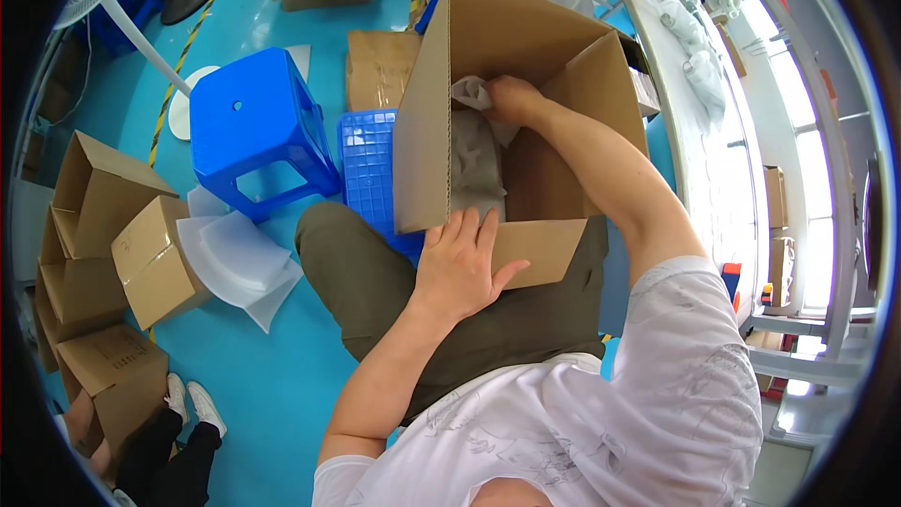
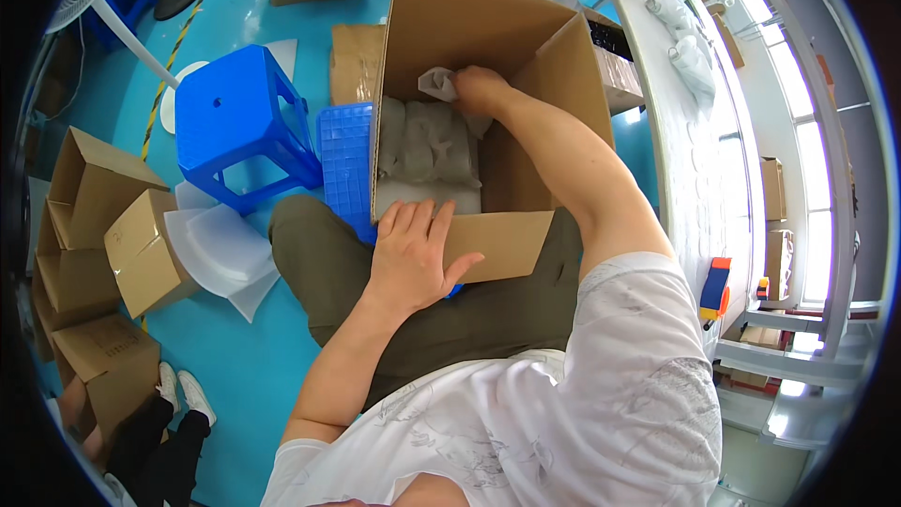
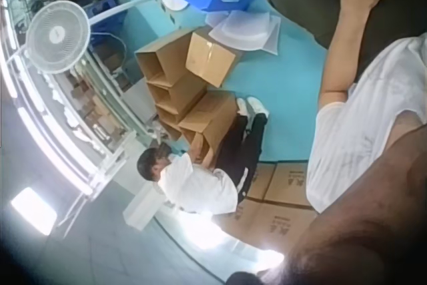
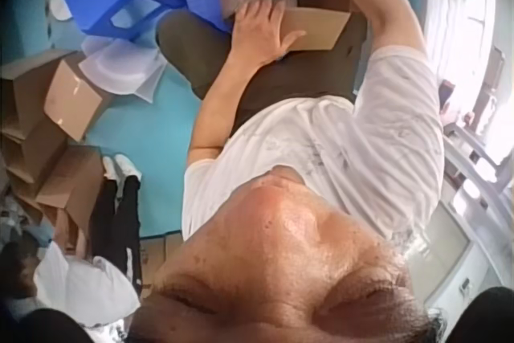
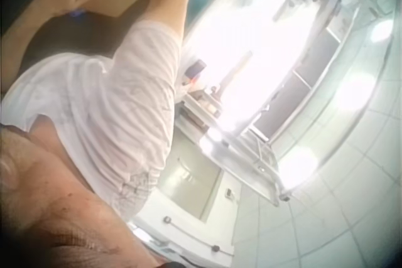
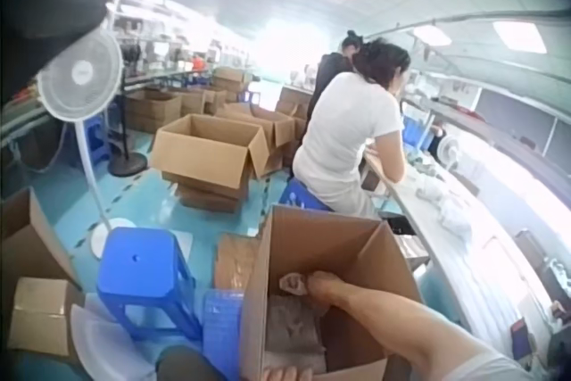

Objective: Packing wrapped components into cardboard boxes with foam padding.

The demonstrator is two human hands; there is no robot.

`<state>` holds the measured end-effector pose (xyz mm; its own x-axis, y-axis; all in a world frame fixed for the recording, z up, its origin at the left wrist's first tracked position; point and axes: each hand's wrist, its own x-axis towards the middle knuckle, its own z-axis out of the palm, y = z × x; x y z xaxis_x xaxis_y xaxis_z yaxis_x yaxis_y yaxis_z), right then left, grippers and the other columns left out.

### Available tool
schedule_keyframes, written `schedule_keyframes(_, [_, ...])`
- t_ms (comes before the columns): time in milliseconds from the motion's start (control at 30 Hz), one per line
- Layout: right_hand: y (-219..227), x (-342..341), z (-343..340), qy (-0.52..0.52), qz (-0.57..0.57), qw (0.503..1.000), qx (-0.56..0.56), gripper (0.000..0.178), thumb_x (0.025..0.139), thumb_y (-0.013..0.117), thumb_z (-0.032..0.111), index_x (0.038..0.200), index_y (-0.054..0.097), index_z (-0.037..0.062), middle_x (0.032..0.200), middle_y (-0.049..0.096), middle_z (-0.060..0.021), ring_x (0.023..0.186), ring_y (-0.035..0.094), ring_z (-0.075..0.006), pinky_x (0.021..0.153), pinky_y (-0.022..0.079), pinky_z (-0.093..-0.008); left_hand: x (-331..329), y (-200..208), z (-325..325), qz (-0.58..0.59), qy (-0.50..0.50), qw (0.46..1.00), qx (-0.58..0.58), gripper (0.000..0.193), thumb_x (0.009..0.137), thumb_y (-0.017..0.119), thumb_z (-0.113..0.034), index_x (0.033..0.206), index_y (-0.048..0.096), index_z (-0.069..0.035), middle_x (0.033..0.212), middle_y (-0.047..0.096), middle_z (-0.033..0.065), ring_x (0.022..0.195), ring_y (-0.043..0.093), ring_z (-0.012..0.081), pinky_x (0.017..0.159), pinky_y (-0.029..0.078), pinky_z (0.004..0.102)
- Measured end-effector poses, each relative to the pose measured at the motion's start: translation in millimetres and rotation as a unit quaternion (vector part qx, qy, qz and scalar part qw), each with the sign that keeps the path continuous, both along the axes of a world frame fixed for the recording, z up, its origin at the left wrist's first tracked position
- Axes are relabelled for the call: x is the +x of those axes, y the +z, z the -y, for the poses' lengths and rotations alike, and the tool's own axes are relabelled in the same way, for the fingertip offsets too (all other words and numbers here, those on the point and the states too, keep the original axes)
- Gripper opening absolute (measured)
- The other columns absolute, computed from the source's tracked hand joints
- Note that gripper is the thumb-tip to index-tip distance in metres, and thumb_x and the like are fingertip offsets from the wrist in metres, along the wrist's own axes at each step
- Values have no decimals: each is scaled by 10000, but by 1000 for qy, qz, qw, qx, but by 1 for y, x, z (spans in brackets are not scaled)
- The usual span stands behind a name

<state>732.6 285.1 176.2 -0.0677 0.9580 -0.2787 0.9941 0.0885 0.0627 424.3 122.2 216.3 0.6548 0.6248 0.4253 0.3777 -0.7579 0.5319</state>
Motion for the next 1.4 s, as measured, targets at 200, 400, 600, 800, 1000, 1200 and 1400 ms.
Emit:
schedule_keyframes(200, [4, -9, -1, 34, 33, 997, -57, 321, 785, 757, 295, 937, 742, 13, 981, 729, -221, 969, 697, -393, 854, 570, -466, -2, -1, 0, -7, 4, 1000, 2, 698, 866, 693, -565, 1270, 615, -1, 1122, 619, 132, 1054, 572, 277, 877, 420, 386])
schedule_keyframes(400, [16, 2, -28, -36, 76, 992, -98, 307, 775, 735, 252, 894, 757, -30, 975, 727, -256, 938, 718, -392, 858, 577, -441, 6, 2, 0, -2, -6, 1000, 5, 700, 865, 693, -572, 1282, 617, -16, 1134, 610, 134, 1078, 565, 294, 929, 405, 394])
schedule_keyframes(600, [37, -51, -34, -126, 23, 979, -156, 261, 736, 733, 166, 925, 777, -8, 1009, 735, -246, 921, 741, -359, 801, 603, -439, -2, -4, 3, -15, 3, 1000, -27, 703, 871, 693, -559, 1288, 611, 1, 1171, 594, 156, 1124, 542, 316, 1081, 338, 454])
schedule_keyframes(800, [-14, -17, -20, 86, 124, 987, -59, 126, 758, 704, 114, 842, 777, 57, 1006, 760, -178, 930, 751, -331, 784, 606, -462, 5, -1, 0, -1, -10, 1000, -4, 712, 867, 685, -580, 1291, 609, -14, 1123, 599, 146, 1099, 557, 324, 1017, 373, 432])
schedule_keyframes(1000, [-59, -16, 42, 115, 207, 968, -87, 126, 810, 689, 114, 883, 791, 101, 1009, 774, -123, 914, 757, -326, 751, 624, -425, 6, -2, 2, -7, -10, 1000, 3, 712, 867, 680, -587, 1295, 609, -22, 1158, 605, 140, 1108, 566, 314, 995, 372, 414])
schedule_keyframes(1200, [-72, -54, 61, -95, 295, 930, -198, 200, 863, 673, 176, 992, 807, 103, 1066, 768, -128, 940, 754, -290, 718, 635, -411, -1, -1, 3, -10, -7, 1000, -26, 699, 860, 717, -539, 1301, 608, -7, 1184, 606, 154, 1128, 556, 315, 1104, 334, 464])
schedule_keyframes(1400, [-122, 23, 88, -58, 146, 987, -22, 249, 763, 779, 167, 983, 796, 53, 1068, 768, -141, 997, 747, -280, 832, 608, -415, 16, 7, 2, 14, -29, 999, -11, 702, 858, 720, -536, 1311, 602, -13, 1201, 599, 157, 1128, 557, 322, 1110, 330, 470])
